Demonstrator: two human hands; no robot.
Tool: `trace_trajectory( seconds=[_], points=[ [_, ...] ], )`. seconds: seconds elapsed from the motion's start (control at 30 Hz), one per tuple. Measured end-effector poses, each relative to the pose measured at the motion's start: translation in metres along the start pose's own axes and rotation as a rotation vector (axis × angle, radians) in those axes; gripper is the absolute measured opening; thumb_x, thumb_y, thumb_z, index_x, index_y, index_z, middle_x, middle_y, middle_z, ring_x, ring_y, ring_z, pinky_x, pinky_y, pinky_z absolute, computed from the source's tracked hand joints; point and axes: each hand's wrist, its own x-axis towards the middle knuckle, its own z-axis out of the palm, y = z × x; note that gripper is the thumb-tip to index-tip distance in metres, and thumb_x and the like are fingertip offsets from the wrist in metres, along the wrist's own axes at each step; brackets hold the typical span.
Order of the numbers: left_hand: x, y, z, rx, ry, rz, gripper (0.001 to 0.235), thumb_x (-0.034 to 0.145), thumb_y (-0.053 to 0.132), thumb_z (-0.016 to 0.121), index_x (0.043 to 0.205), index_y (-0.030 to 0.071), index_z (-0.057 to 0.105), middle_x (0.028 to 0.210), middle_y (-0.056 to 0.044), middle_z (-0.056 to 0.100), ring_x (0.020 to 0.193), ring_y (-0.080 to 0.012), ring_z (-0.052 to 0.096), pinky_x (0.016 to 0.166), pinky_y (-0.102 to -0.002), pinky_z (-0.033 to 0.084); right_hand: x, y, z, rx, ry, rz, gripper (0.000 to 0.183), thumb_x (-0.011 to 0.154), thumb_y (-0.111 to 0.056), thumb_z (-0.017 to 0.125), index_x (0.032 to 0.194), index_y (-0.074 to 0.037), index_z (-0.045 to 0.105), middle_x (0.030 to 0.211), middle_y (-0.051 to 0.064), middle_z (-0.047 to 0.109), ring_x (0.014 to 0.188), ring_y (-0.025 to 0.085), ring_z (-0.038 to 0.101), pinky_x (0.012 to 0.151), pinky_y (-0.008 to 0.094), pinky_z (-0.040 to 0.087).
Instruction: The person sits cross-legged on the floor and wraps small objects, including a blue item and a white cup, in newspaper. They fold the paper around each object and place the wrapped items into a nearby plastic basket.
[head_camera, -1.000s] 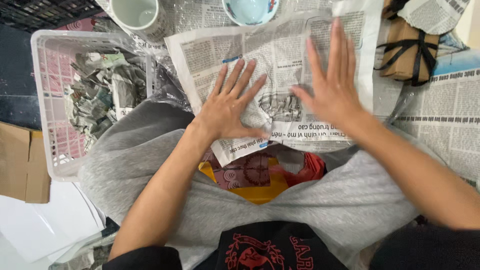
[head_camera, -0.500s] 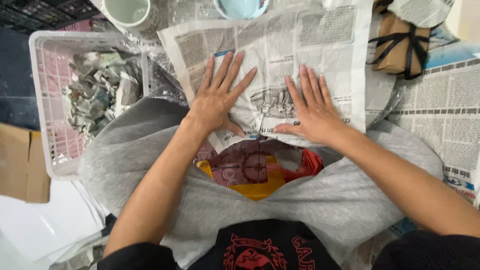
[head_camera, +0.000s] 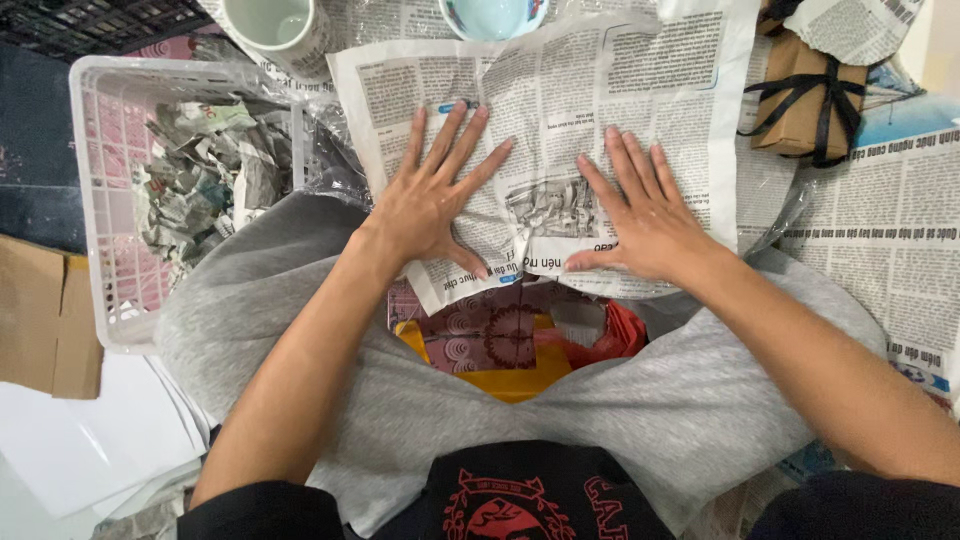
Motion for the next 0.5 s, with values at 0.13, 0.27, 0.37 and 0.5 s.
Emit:
trace_trajectory(
  seconds=[0.13,0.27,0.37,0.5],
  points=[
    [-0.0012,-0.0007,0.0051,-0.023,0.059,0.024,0.168,0.025,0.100,0.061,0.165,0.025,0.008,0.171,-0.019,0.003,0.156,-0.0382,-0.004,0.123,-0.063,-0.008,-0.0049,0.0040,0.0035,0.005,0.002,0.002,0.134,0.064,-0.093,0.050,0.163,-0.017,0.001,0.165,0.024,-0.016,0.151,0.035,-0.021,0.121,0.053,-0.011],
    [-0.0045,-0.0058,0.0050,-0.068,0.098,0.026,0.164,0.028,0.104,0.056,0.165,0.026,0.010,0.171,-0.018,0.005,0.156,-0.0374,-0.003,0.124,-0.063,-0.008,-0.0033,0.0040,0.0038,-0.016,0.030,-0.032,0.134,0.064,-0.094,0.050,0.162,-0.016,0.001,0.164,0.026,-0.015,0.151,0.035,-0.021,0.121,0.054,-0.011],
    [-0.0057,-0.0057,0.0068,-0.072,0.094,0.024,0.160,0.032,0.106,0.053,0.164,0.027,0.011,0.171,-0.016,0.006,0.156,-0.0369,-0.003,0.124,-0.063,-0.008,-0.0040,0.0043,0.0025,-0.038,0.039,-0.055,0.134,0.065,-0.094,0.049,0.162,-0.016,0.001,0.164,0.027,-0.015,0.151,0.036,-0.020,0.121,0.054,-0.010],
    [-0.0076,-0.0079,0.0102,-0.076,0.119,0.043,0.158,0.036,0.108,0.050,0.165,0.026,0.011,0.172,-0.017,0.007,0.157,-0.0374,-0.002,0.124,-0.063,-0.008,-0.0044,0.0063,-0.0001,-0.054,0.009,-0.061,0.134,0.064,-0.094,0.048,0.162,-0.018,-0.002,0.163,0.026,-0.017,0.151,0.035,-0.021,0.121,0.054,-0.010]
  ],
)
